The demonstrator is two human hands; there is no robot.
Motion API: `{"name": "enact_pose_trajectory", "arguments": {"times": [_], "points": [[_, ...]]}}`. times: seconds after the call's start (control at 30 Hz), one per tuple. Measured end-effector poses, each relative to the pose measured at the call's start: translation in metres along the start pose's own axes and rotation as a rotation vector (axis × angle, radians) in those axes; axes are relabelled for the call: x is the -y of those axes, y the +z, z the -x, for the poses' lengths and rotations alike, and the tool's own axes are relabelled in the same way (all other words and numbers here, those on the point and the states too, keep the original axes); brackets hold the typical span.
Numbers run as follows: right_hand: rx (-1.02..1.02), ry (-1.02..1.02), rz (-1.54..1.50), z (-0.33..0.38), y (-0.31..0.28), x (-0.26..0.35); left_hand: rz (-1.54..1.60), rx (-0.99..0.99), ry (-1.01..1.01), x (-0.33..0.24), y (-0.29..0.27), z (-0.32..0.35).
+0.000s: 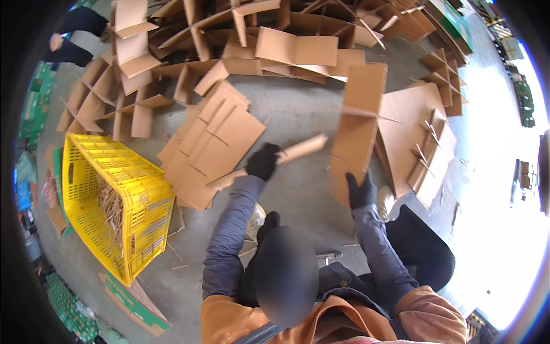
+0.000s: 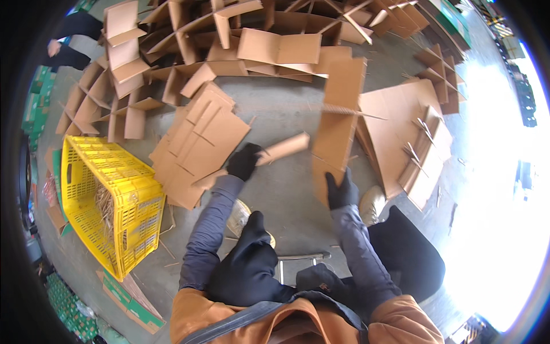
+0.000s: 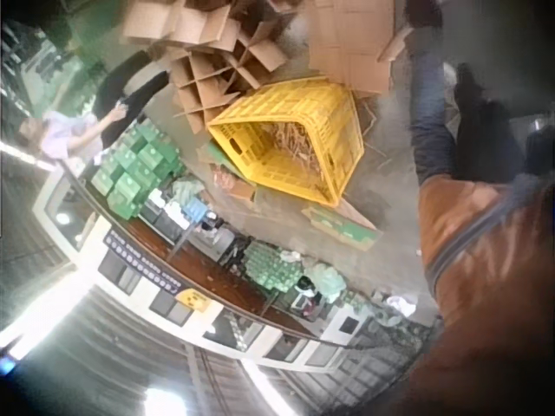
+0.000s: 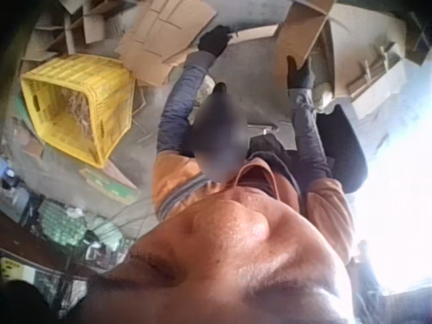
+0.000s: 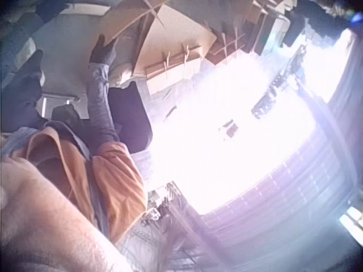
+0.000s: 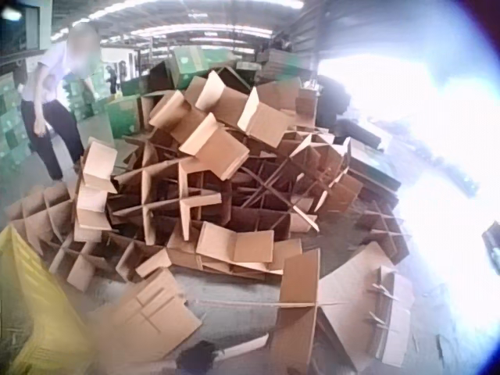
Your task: The person assembles cardboard dividers by interlocking notched cardboard pieces and stacking them together by hand.
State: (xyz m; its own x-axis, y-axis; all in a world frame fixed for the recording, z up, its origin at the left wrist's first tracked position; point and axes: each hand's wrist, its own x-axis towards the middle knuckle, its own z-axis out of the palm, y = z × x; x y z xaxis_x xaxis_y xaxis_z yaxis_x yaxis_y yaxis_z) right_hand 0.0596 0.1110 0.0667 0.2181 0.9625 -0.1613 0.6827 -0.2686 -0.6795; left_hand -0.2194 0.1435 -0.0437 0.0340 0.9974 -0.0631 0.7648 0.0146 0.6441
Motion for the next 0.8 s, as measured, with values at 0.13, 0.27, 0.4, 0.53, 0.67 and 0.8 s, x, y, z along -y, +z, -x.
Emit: {"name": "enact_pose_trajectory", "arguments": {"times": [0.13,0.27,0.4,0.53,0.67,0.8], "points": [[0.145,-0.019,0.084,-0.016,0.015,0.017,-0.134,0.304,0.002,-0.08,0.051,0.014],[0.277,-0.03,0.156,-0.012,0.001,0.003,-0.022,0.327,0.045,-0.085,0.053,0.023],[0.395,-0.085,0.298,-0.009,-0.015,0.003,-0.015,0.284,0.139,-0.085,0.053,0.032],[0.476,0.0,0.439,-0.005,0.002,0.01,-0.03,0.326,0.198,-0.083,0.065,0.034],[0.55,0.044,0.415,0.006,0.035,0.002,0.021,0.169,0.261,-0.073,0.09,0.04],[0.565,0.098,0.489,0.014,0.067,-0.023,0.015,0.182,0.235,-0.075,0.081,0.043]]}}
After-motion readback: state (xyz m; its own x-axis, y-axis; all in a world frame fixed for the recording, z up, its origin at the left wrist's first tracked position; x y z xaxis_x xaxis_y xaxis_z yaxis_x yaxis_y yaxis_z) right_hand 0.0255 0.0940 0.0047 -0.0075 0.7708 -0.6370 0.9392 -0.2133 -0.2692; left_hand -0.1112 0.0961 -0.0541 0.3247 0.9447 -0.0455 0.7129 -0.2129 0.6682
